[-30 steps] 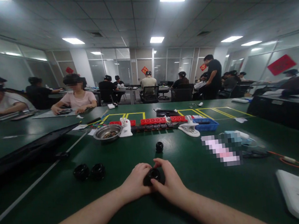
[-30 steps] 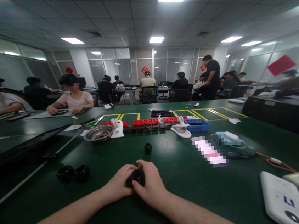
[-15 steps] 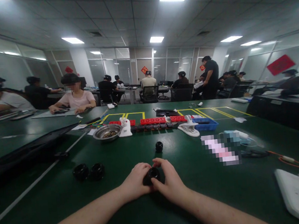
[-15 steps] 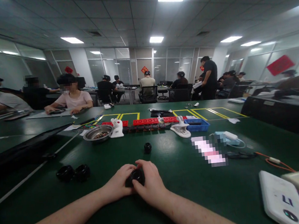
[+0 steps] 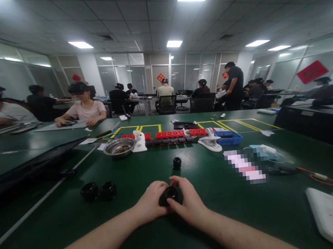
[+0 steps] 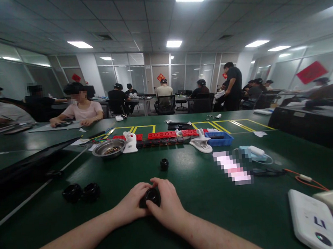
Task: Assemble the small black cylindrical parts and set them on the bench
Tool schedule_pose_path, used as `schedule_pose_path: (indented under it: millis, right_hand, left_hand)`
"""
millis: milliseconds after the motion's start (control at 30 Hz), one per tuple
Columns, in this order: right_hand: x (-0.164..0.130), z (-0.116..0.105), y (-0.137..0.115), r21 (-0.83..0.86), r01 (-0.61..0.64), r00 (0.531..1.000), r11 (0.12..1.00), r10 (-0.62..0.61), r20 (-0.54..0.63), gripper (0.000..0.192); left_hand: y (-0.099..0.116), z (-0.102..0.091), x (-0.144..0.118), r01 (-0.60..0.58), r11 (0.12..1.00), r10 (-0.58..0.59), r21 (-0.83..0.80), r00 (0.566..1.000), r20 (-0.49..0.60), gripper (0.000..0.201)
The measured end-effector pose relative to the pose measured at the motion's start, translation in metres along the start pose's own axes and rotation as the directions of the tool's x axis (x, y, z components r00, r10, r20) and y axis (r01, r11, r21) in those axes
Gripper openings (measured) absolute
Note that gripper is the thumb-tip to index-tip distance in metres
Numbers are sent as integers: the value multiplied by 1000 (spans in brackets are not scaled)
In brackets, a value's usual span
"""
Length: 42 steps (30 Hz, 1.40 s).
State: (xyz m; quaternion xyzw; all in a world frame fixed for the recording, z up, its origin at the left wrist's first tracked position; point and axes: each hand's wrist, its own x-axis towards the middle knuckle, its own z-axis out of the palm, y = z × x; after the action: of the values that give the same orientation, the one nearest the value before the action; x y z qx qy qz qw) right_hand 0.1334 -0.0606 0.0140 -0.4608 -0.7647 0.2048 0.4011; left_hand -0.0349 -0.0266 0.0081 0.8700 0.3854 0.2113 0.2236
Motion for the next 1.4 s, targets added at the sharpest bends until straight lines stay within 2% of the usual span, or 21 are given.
schedule_pose_path:
  millis: [133,300,400,533,600,800,933,1000,1167,1400]
  right_hand:
    - [-2,-3,-1,51,54,997,997,-57,44,60]
    - [0,0,-1,4,-14,999,1000,14,-38,54]
    - [1,3,0,-15,-44,998,999,43,-43,50]
    - [-1,0,1,43,35,999,998,-36,22,57]
    - [-2,-2,1,60,50,998,997,-52,38,60]
    - [-2,-1,-2,3,-17,1000,1000,17,-22,55]
    - [0,3,-1,-29,-59,998,998,58,-20,53]
    - [-1,3,0,-21,-35,999,999,35,-6,52]
    - [-4,-1,2,-22,90,994,996,-88,60,67]
    - [-1,3,1,-58,-40,998,998,37,-53,62]
  left_hand:
    - [0,0,-1,10,1000,-10,3,1000,-4,42]
    - [2,-2,0,12,1000,-13,23,1000,19,35]
    - [3,-2,0,19,1000,-19,9,1000,16,34]
    - [0,0,0,14,1000,-14,-7,1000,0,47]
    - [-1,0,0,15,1000,-15,0,1000,0,47]
    - [2,-3,-1,18,1000,-18,15,1000,22,35]
    - [3,-2,0,27,1000,-27,0,1000,14,38]
    - [2,-1,0,18,1000,-18,3,1000,8,43]
    - [-1,1,0,2,1000,-2,30,1000,2,43]
    - [-3,1,0,-4,999,5,35,1000,-3,33]
